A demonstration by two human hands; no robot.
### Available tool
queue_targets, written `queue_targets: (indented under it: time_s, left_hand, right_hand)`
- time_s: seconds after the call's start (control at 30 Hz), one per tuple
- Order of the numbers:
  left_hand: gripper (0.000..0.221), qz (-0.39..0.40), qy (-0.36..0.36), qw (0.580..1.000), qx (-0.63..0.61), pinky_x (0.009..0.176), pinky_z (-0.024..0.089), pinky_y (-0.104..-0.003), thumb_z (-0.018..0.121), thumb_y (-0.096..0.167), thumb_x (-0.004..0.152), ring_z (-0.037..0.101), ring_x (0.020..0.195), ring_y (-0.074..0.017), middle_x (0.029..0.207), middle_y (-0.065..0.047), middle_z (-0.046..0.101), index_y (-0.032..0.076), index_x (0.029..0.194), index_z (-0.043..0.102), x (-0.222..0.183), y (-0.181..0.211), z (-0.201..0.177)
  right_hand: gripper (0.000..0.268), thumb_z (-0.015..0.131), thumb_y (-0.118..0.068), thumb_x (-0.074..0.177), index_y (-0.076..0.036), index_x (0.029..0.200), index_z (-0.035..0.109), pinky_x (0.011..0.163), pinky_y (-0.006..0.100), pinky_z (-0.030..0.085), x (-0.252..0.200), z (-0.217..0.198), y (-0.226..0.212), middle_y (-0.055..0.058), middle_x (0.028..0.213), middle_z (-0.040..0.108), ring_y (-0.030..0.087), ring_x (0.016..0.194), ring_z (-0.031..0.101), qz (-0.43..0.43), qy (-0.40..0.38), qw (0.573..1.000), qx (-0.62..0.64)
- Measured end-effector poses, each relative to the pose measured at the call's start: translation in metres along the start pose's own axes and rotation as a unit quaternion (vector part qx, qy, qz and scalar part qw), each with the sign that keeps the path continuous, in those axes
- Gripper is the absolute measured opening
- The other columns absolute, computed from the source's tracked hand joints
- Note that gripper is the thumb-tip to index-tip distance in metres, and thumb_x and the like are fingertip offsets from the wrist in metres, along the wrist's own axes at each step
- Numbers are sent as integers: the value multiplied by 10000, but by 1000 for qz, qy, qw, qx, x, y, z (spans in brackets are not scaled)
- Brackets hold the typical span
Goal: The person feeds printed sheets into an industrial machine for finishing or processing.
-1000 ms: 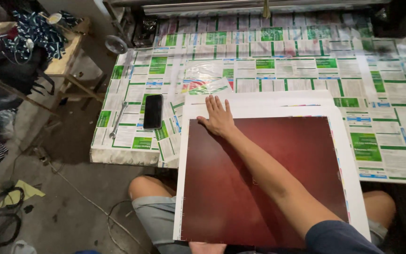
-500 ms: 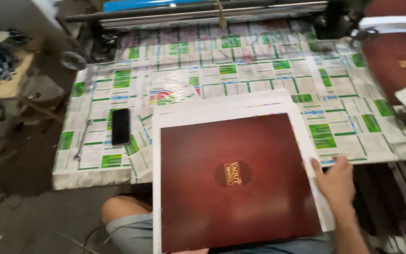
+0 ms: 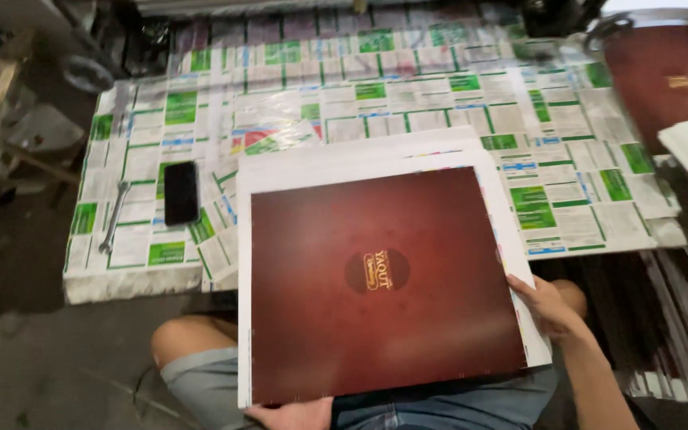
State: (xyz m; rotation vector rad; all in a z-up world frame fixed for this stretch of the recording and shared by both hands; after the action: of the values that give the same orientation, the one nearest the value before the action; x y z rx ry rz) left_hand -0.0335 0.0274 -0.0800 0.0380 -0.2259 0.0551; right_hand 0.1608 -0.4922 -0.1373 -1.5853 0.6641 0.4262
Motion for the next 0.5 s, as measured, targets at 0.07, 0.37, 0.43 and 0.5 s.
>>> queue_targets:
  time_s: [0.07,0.37,0.43,0.5]
  left_hand:
    - [1212,18,-11,1000,7,1246,122,-685,370,1019,781,162,1583,-373,1736,-71,180,232,1693,236,81,-7,32]
    - [739,-39,524,845,98,1129,286,-654,426,559,939,397,1433,-386,1600,-117,432,158,1558,384,86,5,0]
    - [719,-35,432,898,70,1134,271,-650,458,535,965,389,1431,-387,1595,-126,430,132,1555,381,110,4,-9]
    - [700,-31,331,942,41,1139,256,-645,488,510,990,382,1429,-388,1589,-135,428,107,1552,378,151,4,-6]
  right_hand:
    - [569,687,-371,915,2,1339,618,757,391,556,-7,2,-9,115,1097,743,212,895,696,-26,8,998,53]
    - [523,724,-378,949,79,1200,697,654,369,514,-30,-6,-52,156,980,729,206,769,636,-35,95,995,-20]
    - [513,709,-390,936,44,1209,695,641,362,517,-27,5,-85,135,958,728,192,754,634,-42,95,994,-38]
    - [505,694,-401,923,9,1218,693,629,355,521,-12,15,-120,114,935,728,178,738,633,-54,93,993,-55]
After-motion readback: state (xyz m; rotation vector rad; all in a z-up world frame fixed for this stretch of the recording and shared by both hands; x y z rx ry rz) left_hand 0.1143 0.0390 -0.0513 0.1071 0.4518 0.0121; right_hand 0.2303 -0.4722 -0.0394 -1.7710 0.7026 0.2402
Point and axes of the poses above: each hand's wrist, its own x-axis towards the middle knuckle, its own z-axis out of the palm, y = z × x, the point moved 9 cm from there along x, towards the middle knuckle
